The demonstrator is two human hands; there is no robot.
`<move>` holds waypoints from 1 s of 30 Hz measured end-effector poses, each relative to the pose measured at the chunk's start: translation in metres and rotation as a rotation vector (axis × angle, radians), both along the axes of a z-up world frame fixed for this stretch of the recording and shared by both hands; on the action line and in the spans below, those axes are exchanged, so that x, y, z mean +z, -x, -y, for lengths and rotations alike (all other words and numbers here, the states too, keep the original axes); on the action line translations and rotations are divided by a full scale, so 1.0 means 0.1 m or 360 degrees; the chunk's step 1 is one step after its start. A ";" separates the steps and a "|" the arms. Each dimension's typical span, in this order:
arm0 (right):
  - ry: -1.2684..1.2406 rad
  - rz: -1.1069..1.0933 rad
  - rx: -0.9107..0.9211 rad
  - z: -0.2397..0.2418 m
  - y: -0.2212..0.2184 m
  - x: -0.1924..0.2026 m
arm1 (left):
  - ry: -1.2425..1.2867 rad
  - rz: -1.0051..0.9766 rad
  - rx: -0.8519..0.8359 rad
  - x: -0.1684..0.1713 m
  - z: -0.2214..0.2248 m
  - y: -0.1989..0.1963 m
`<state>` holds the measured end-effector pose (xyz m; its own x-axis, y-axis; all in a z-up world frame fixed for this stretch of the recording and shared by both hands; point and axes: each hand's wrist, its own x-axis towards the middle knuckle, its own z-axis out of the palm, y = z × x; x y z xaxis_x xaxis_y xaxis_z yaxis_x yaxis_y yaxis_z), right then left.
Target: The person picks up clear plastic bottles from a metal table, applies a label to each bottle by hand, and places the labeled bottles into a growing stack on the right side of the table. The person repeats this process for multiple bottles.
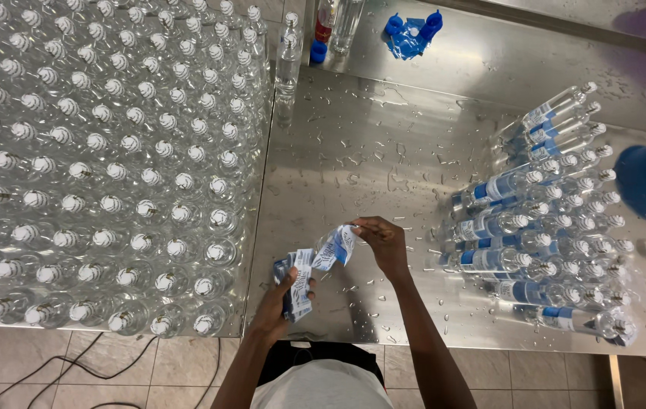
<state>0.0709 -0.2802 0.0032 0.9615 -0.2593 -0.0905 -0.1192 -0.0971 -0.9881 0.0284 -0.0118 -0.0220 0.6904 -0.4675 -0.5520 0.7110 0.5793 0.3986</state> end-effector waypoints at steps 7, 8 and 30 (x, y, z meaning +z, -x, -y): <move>0.0028 -0.0085 0.0107 -0.06 0.05 0.25 | 0.0251 0.0380 -0.0336 -0.08 -0.20 -0.07; 0.0025 -0.0086 0.0105 -0.07 0.06 0.26 | 0.0248 0.0379 -0.0338 -0.05 -0.20 -0.06; 0.0191 -0.0197 0.0175 0.13 -0.17 0.05 | 0.0097 0.0268 0.0055 -0.01 -0.44 0.26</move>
